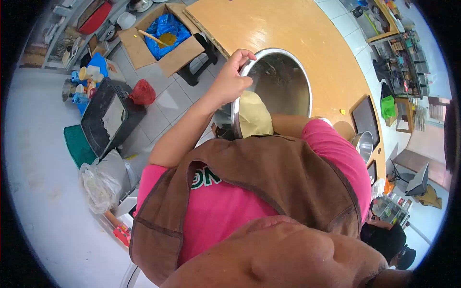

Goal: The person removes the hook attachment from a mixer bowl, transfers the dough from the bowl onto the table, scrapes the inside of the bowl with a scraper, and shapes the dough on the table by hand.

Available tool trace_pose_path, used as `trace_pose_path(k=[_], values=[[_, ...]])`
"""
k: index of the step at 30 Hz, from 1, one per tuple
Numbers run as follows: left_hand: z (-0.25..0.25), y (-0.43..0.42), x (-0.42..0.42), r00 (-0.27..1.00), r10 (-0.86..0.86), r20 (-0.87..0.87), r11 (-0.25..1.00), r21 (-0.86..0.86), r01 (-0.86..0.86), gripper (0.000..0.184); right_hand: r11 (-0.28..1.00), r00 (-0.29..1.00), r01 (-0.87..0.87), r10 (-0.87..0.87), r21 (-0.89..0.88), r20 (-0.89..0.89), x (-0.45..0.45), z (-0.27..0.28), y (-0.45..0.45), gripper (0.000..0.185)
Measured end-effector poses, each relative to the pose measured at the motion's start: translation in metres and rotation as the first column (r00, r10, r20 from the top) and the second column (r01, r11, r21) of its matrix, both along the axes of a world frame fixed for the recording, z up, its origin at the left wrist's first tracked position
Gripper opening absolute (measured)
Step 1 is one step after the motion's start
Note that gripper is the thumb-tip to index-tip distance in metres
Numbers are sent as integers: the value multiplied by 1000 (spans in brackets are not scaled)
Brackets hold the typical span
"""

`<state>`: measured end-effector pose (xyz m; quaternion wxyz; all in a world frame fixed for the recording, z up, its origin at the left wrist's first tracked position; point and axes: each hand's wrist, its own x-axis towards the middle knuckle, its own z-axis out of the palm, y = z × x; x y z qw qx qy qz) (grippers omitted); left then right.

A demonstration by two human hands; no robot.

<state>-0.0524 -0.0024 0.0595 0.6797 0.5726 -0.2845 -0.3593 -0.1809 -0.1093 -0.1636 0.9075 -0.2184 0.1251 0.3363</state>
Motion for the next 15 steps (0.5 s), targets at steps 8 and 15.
trace_pose_path(k=[8,15], values=[[4,2,4,1000,25,-1,999,46,-24,53,929,976,183,-211,323,54,4,16,16,28],[9,4,5,994,100,49,993,51,-102,53,945,962,271,-270,184,-30,8,77,-4,29]])
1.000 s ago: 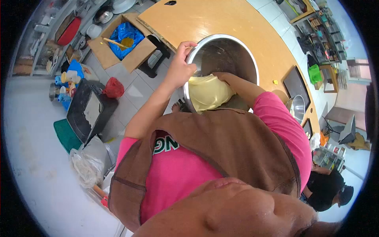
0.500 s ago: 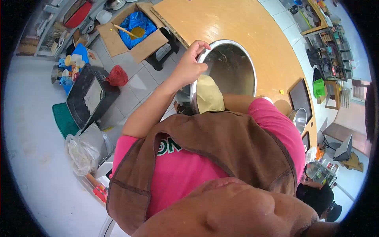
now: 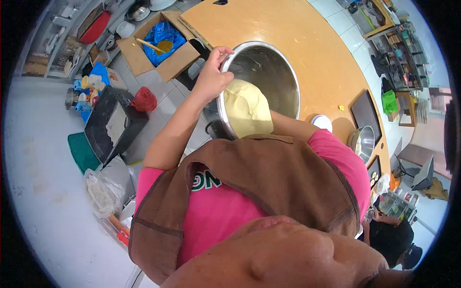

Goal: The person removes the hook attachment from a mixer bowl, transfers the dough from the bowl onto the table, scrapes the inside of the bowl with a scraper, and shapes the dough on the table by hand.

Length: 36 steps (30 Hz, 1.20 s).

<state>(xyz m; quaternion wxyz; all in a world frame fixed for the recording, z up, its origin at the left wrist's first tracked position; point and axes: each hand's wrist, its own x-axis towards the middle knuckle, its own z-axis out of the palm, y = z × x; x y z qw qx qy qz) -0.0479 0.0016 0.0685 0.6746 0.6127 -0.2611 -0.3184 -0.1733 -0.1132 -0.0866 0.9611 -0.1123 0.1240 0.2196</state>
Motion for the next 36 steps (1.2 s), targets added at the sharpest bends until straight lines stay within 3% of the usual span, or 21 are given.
trace_pose_path(k=[1,2,3,5,7,9,11,13,14,15,16,17,18,19,21,25,31,36], values=[[1,0,-1,1000,20,2,1000,-15,-20,53,999,999,22,-21,-41,35,-3,12,-3,28],[-2,1,1,1000,7,-20,1000,-28,-8,54,979,994,65,-81,-191,-77,-1,5,-5,27],[-2,1,1,1000,1,-19,1000,-30,-2,54,979,993,71,-86,-194,-75,-2,7,-7,27],[-2,2,1,999,30,-45,999,-44,-32,55,990,993,113,-115,-82,-22,-4,13,-11,29],[-7,3,2,998,33,-61,998,-56,-37,54,984,989,147,-149,-103,-19,-10,23,-15,28],[-7,2,2,999,42,-20,999,-29,-43,54,976,983,180,-183,-122,-14,-15,35,-18,28],[-8,5,1,997,63,38,998,-34,-62,48,987,987,159,-159,-19,-2,-18,50,-21,28],[-5,12,6,993,-52,109,979,201,30,38,982,987,157,-158,-101,-4,-18,63,-23,28],[-3,14,15,991,-65,114,980,196,42,38,973,989,144,-149,-182,-14,-17,66,-25,29],[-1,17,27,861,-118,494,986,162,43,25,969,986,160,-164,-185,-6,-15,61,-28,29],[1,18,38,592,-137,794,990,128,58,15,982,989,121,-131,-146,-64,-13,48,-31,29],[5,14,44,229,-115,967,992,98,85,17,992,988,82,-94,-100,-122,-11,35,-31,29],[7,1,48,237,-84,968,968,23,248,34,982,976,126,-147,-137,-160,-10,21,-27,29],[1,-4,51,231,-87,969,965,25,262,34,981,975,141,-161,-137,-155,-10,1,-27,29],[-15,-15,57,450,-309,838,839,17,544,42,981,984,169,-163,-98,71,-7,-31,-31,28],[-2,-25,39,401,-188,897,882,-25,471,43,950,935,311,-299,-38,190,-29,-15,-35,26],[36,-15,39,396,-224,891,915,52,400,40,877,847,473,-429,-78,315,-41,-26,-57,26],[35,-31,45,421,-316,851,918,161,363,37,786,740,609,-514,-106,434,-33,-52,-70,26]])
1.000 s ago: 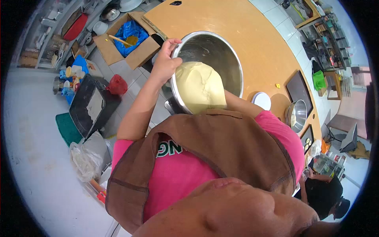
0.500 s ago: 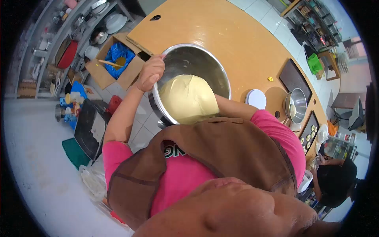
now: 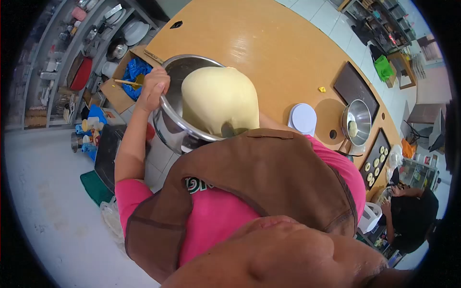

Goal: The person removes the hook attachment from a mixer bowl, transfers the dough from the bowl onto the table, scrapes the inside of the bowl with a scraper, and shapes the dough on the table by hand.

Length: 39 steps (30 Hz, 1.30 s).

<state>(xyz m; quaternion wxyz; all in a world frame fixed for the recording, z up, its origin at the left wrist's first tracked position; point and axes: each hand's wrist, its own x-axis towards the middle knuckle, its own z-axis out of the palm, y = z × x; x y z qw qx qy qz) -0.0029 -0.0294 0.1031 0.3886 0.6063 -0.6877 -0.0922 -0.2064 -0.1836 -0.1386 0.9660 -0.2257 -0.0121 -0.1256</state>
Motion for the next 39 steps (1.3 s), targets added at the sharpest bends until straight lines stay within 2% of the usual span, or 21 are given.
trace_pose_path(k=[7,8,9,10,13,14,19,21,22,23,24,25,26,29,30,31,33,35,37,38,39], values=[[-17,-42,-20,997,60,58,998,12,-60,31,979,976,189,-179,-81,121,9,-10,-24,26],[-14,-46,-23,993,90,79,996,11,-92,31,762,937,238,-343,-602,-64,-5,17,-28,26],[-16,-50,-22,993,90,76,996,20,-92,31,334,823,77,-553,-939,-129,-14,53,-32,25],[-18,-58,-18,988,115,101,991,61,-122,32,-186,689,-116,-723,-976,55,-9,81,-34,21],[-24,-79,-7,981,163,104,971,162,-179,32,-87,636,-171,-771,-982,-42,-4,93,-55,15],[-25,-86,-5,979,186,82,954,225,-200,32,-47,626,-27,-779,-999,20,-5,106,-62,12],[-25,-117,-12,981,140,133,952,253,-170,30,-154,541,-8,-831,-988,125,-1,75,-107,12],[-24,-132,-19,974,151,168,944,267,-193,29,51,755,-18,-654,-999,-47,-8,72,-120,17],[-24,-139,-24,980,107,166,958,246,-147,28,576,875,236,-476,-783,-87,-8,37,-126,23],[-23,-146,-26,984,60,168,969,225,-98,26,573,873,240,-481,-784,-84,-7,20,-129,23],[-28,-150,-28,975,55,213,990,116,-81,23,187,848,145,-529,-972,25,-8,7,-130,24],[-28,-153,-28,976,49,211,990,119,-75,23,-232,838,18,-526,-972,142,-9,5,-129,25],[-27,-154,-27,979,5,204,986,164,-39,21,67,843,113,-535,-991,60,-10,3,-125,24],[-23,-158,-33,984,-52,171,981,194,19,19,208,766,82,-639,-975,-73,-11,45,-112,22],[-23,-160,-35,985,-69,161,984,171,41,17,330,740,143,-662,-933,-120,-3,11,-112,19],[-25,-162,-35,986,-66,154,984,173,39,17,332,741,135,-659,-934,-127,1,11,-115,19],[-27,-163,-33,977,-94,191,979,198,55,17,76,657,131,-754,-988,29,6,14,-118,15],[-24,-165,-36,981,-74,178,984,174,43,17,41,647,142,-760,-989,61,17,5,-125,12],[-22,-166,-39,985,-53,164,987,156,27,17,117,649,111,-761,-987,-17,30,-16,-128,10],[-22,-165,-40,987,-59,152,986,160,34,17,468,634,249,-740,-848,-223,25,-7,-122,13],[-22,-165,-41,988,-65,142,986,160,42,17,472,637,245,-737,-847,-226,27,-10,-123,13]])
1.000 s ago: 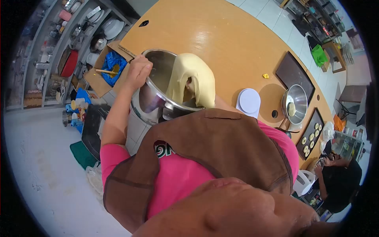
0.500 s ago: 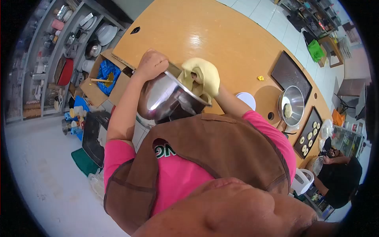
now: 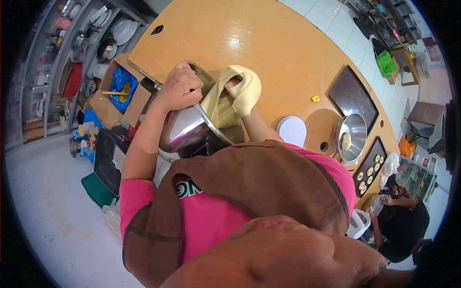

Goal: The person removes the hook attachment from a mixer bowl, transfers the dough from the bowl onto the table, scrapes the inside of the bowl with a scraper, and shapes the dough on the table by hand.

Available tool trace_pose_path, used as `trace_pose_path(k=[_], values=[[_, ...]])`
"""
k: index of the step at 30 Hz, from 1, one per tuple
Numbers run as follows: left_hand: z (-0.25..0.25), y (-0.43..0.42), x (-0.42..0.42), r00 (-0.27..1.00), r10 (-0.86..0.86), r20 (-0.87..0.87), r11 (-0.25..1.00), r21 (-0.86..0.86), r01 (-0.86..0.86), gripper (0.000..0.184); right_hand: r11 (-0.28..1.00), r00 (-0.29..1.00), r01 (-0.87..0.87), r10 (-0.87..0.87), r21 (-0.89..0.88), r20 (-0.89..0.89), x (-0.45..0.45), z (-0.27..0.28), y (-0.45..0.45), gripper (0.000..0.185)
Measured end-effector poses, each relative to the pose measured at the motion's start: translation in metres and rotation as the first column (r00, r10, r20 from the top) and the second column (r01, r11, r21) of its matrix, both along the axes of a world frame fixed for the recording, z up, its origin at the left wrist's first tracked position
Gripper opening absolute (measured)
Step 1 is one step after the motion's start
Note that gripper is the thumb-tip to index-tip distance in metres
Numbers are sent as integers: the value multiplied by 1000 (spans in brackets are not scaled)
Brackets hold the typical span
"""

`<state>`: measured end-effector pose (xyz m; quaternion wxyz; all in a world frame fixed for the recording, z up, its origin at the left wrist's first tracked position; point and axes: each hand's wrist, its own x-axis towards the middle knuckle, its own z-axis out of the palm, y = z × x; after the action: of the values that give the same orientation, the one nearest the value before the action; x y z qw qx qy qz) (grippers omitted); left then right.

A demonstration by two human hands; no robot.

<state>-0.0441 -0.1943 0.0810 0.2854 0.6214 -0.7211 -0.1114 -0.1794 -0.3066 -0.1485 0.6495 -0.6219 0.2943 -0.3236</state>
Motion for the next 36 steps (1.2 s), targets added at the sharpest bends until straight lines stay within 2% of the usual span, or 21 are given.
trace_pose_path(k=[2,3,6,7,9,11,13,14,16,17,18,19,20,21,23,24,26,28,30,32,36], values=[[-3,1,0,1000,-4,-1,1000,5,4,17,979,991,82,-100,-186,-90,6,-11,-7,17],[-4,2,1,1000,-13,4,1000,7,13,18,969,982,150,-169,-195,-86,6,-36,-5,20],[1,3,1,1000,4,31,999,35,-5,18,974,987,149,-156,-171,-27,-5,36,-3,20],[2,3,1,1000,11,29,999,30,-12,18,986,992,128,-126,-105,22,-11,48,0,26],[4,4,0,1000,-7,19,999,40,6,19,990,998,66,-63,-122,26,-8,13,-7,27],[0,4,-1,1000,5,-4,1000,8,-5,19,990,999,8,-3,-138,33,-13,10,-8,29],[-3,4,1,999,11,-31,1000,-23,-12,20,956,984,-171,179,-238,15,-32,47,-1,32],[-4,5,3,1000,11,-30,1000,-10,-11,20,956,984,-172,180,-239,12,-37,51,-1,32],[-7,7,5,999,9,-37,1000,8,-9,20,907,907,-415,418,-63,49,-53,54,-2,30],[-8,7,6,1000,5,-23,1000,8,-5,20,584,847,-529,402,615,347,-60,47,-18,33],[-8,7,6,1000,1,-7,1000,5,-1,20,587,850,-525,401,616,342,-60,40,-30,33],[-8,7,7,1000,-1,-10,1000,1,1,20,685,689,-722,699,99,189,-56,35,-42,37],[-7,7,7,1000,2,-3,1000,9,-2,20,455,541,-793,831,-405,-127,-54,29,-52,40],[-7,8,6,1000,7,4,1000,19,-7,21,457,544,-793,829,-403,-129,-52,24,-64,40],[-6,9,7,1000,9,-12,1000,3,-9,21,329,289,-920,936,214,-199,-39,15,-90,51],[-6,11,8,999,13,-32,1000,-5,-13,21,216,152,-832,974,510,-165,-33,11,-97,57],[-5,17,13,999,11,-33,999,-41,-12,21,74,-113,-889,921,452,-374,-20,35,-109,54],[-4,22,16,999,4,-39,997,-73,-6,22,28,-242,-876,839,482,-487,-11,66,-133,52],[1,26,22,999,37,-23,999,32,-37,23,60,-313,-851,740,521,-596,0,101,-163,51],[-1,24,22,998,62,-23,998,33,-61,23,137,-362,-824,620,550,-696,9,124,-187,49],[-8,16,26,987,146,-67,985,102,-139,23,287,-400,-797,406,531,-821,20,142,-208,46]])
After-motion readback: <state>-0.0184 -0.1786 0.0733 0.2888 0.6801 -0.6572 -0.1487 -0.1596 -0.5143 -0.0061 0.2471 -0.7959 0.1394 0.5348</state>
